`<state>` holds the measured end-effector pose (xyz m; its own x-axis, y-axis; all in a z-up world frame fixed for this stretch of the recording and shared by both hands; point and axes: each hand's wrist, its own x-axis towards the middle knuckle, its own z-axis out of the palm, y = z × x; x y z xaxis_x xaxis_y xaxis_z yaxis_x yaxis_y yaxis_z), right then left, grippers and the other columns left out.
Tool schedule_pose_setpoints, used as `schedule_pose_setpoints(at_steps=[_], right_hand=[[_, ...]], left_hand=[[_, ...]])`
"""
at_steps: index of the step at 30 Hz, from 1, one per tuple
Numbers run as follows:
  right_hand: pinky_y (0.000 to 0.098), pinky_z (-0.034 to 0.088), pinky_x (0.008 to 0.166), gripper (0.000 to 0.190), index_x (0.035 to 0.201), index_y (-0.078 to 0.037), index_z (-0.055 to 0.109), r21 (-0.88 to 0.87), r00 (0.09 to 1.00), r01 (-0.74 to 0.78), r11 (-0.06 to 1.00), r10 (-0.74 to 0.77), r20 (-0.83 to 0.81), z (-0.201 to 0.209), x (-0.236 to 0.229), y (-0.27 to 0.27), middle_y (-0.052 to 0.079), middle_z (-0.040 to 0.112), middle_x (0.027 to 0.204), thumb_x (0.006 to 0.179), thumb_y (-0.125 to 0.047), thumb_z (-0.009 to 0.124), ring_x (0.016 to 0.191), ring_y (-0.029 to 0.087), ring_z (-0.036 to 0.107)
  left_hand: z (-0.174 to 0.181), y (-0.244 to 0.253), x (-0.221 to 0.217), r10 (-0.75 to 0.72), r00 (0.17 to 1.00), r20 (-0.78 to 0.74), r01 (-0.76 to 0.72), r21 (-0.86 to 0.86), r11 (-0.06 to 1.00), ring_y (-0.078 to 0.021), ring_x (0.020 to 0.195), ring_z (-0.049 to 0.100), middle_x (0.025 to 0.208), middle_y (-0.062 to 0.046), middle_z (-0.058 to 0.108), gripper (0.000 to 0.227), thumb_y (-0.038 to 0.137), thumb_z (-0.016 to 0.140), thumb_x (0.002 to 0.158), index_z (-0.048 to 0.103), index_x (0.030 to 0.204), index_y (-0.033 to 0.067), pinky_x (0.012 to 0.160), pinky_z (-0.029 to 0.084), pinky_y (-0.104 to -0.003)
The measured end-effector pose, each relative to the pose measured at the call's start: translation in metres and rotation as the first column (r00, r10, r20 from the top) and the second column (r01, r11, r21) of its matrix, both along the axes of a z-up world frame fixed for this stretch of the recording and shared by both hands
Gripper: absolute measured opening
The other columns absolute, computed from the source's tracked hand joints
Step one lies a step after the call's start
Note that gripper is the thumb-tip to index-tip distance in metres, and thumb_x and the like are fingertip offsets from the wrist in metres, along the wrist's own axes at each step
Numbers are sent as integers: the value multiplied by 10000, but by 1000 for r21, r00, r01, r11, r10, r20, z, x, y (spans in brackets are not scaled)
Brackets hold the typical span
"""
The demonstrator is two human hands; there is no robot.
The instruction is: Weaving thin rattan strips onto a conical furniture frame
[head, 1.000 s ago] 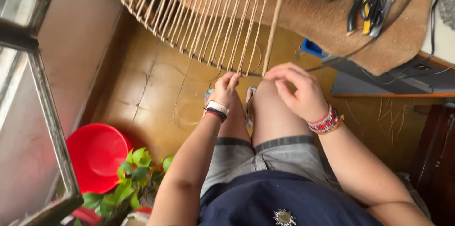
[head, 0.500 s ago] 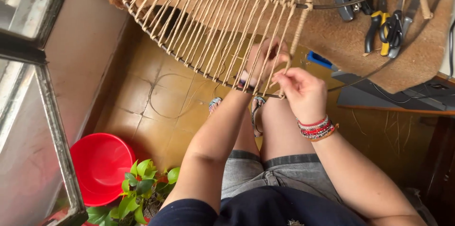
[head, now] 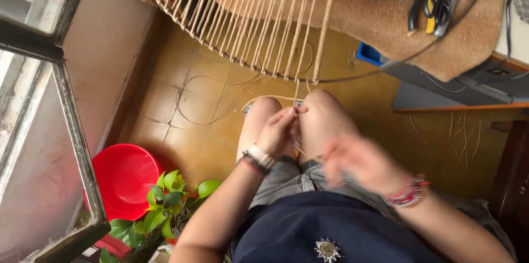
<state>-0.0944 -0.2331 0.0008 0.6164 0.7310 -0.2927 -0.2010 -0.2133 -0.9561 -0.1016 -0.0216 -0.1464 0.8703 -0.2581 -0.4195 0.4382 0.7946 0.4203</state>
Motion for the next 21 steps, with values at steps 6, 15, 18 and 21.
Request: schedule_pose_setpoints(at_steps=[6,15,18,21], right_hand=[[279,386,503,238,1091,-48,530,420,888,368,829,-448,106,15,19,-21,7,400,553,1049,-282,541,461,129,400],[446,531,922,310,961,-127,794,-738,841,48,673,371,393,-91,53,10,187,745,937,930,-311,547,1004,382,701],[493,351,1171,447,1439,30,487,199,984,158,967,-172,54,-86,62,27,236,589,1411,1051,-189,463,1343,323,518],[422,442,1070,602,1541,56,297,203,959,262,943,-230,-166,-75,67,48,322,528,1446,1064,-264,478,1293,349,593]], left_hand=[[-35,-8,20,21,988,153,-102,545,832,-24,453,231,495,86,275,370,302,499,1071,745,959,49,445,115,-185],[-46,-1,-4,-219,976,19,160,621,767,-87,276,393,359,-54,457,627,496,674,975,561,518,83,281,245,-182],[-29,-1,0,-344,939,-21,126,950,287,-331,655,684,585,-85,668,569,635,576,983,735,658,197,640,525,-354],[-18,-10,1,-340,939,-60,175,932,318,-337,768,672,673,-96,669,481,646,471,1018,825,853,366,774,548,-396]])
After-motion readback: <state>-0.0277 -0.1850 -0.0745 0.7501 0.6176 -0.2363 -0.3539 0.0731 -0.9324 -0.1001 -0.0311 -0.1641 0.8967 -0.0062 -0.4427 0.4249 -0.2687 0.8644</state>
